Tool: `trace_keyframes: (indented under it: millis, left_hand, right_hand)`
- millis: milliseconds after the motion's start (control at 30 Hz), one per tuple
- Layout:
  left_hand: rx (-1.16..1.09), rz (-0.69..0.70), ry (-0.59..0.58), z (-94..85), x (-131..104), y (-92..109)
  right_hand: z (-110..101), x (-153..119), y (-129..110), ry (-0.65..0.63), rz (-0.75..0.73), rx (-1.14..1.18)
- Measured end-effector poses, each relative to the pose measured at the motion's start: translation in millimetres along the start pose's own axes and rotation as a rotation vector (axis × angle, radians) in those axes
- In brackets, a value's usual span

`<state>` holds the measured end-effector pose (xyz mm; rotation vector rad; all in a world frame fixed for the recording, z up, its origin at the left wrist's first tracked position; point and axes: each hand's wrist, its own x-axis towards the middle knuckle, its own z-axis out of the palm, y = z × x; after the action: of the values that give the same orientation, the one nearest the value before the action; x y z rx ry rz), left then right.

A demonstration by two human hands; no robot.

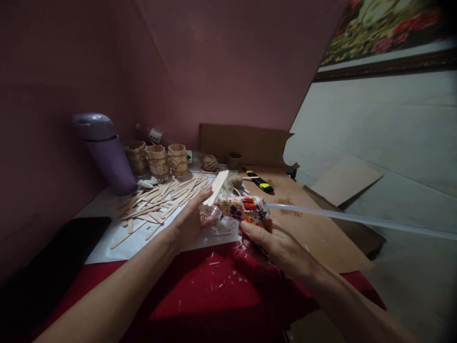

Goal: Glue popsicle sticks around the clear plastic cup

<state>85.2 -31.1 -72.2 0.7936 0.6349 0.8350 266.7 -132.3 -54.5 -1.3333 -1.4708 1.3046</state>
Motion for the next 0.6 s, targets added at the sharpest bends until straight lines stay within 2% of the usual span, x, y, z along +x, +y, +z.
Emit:
trace_keyframes:
  millis: [167,333,500,600]
  left_hand:
    - [0.004,-0.020,0.033,2.0,-0.2,0.2]
    - [0.003,-0.002,0.004,2.2,-0.7,0.3]
    - [0.004,-0.007,0.053,1.1,0.1,0.2]
    - [0.002,-0.001,0.031,0.0,1.1,-0.8]
  right_hand:
    - [-0.7,-0.6,-3.3,0.007,-0.045,-0.029]
    - [-1.1,-0.7,-1.4,-0.009,-0.032,-0.023]
    - [-1.6,-0.8,-1.0,0.012,-0.039,-0.032]
    - [-2.3,-0.6,-2.0,-0.001,-0.046,-0.053]
